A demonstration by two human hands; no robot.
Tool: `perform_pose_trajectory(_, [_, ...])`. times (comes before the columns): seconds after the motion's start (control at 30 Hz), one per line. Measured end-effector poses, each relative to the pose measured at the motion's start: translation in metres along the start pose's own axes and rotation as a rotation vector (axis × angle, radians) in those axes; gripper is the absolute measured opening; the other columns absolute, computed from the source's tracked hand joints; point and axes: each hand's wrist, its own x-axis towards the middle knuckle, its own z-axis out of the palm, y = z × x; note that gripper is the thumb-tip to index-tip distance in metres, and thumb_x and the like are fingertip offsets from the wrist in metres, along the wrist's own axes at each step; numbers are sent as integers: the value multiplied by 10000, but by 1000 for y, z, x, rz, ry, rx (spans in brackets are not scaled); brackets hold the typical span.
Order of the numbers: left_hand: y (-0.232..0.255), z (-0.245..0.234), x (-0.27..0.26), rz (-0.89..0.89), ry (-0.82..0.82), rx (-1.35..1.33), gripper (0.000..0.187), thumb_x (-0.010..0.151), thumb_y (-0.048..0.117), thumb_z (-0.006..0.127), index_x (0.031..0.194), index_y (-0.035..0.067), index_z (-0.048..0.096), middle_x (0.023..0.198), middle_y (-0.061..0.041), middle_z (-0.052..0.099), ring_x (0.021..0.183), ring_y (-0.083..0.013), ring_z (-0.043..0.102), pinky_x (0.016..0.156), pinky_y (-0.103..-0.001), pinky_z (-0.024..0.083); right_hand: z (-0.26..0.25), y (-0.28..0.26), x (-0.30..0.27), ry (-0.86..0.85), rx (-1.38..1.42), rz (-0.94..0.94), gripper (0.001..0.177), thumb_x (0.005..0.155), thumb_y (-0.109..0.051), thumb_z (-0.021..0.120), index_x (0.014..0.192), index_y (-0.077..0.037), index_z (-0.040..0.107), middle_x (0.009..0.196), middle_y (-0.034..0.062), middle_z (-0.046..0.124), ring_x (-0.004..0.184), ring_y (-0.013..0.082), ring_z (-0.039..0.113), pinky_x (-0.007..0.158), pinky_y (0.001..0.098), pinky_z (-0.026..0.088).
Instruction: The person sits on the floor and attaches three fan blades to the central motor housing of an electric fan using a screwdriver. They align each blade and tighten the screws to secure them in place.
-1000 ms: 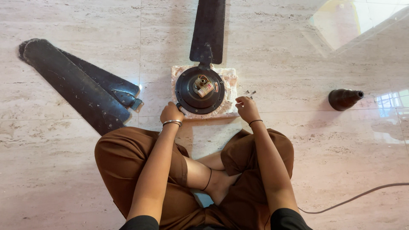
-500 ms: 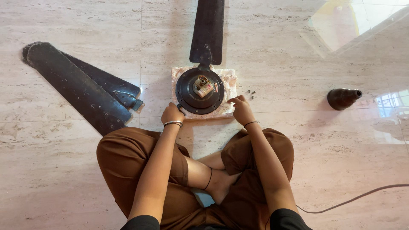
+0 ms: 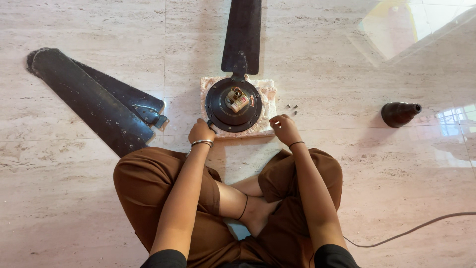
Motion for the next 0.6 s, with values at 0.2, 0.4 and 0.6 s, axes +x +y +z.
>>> perform_pose_trajectory(0.2, [6,-10,-10,-30,9,0,326,886,339,754,970,24,739,1015,-225,739,965,-403,717,798,-499,585,1,-10,-20,-88,-75,6,152,871,-105,757,1010,-45,778,1051,151,699,950,342,672,832,427,536])
perform_pose_trajectory(0.4, [21,-15,-29,-62,-161,101,219,868,301,781,958,104,809,1035,-158,761,969,-351,741,777,-446,604,-1,-5,-18,-34,-60,-1,152,858,12,658,980,3,748,1060,153,704,919,347,694,809,418,560])
perform_pose_trajectory(0.6, [23,-13,-42,-78,-242,154,209,853,285,800,990,127,813,1066,-135,762,1005,-324,737,792,-421,607,1,-5,-25,-29,-136,-8,194,885,50,605,984,-9,760,1046,154,712,924,357,688,823,423,553])
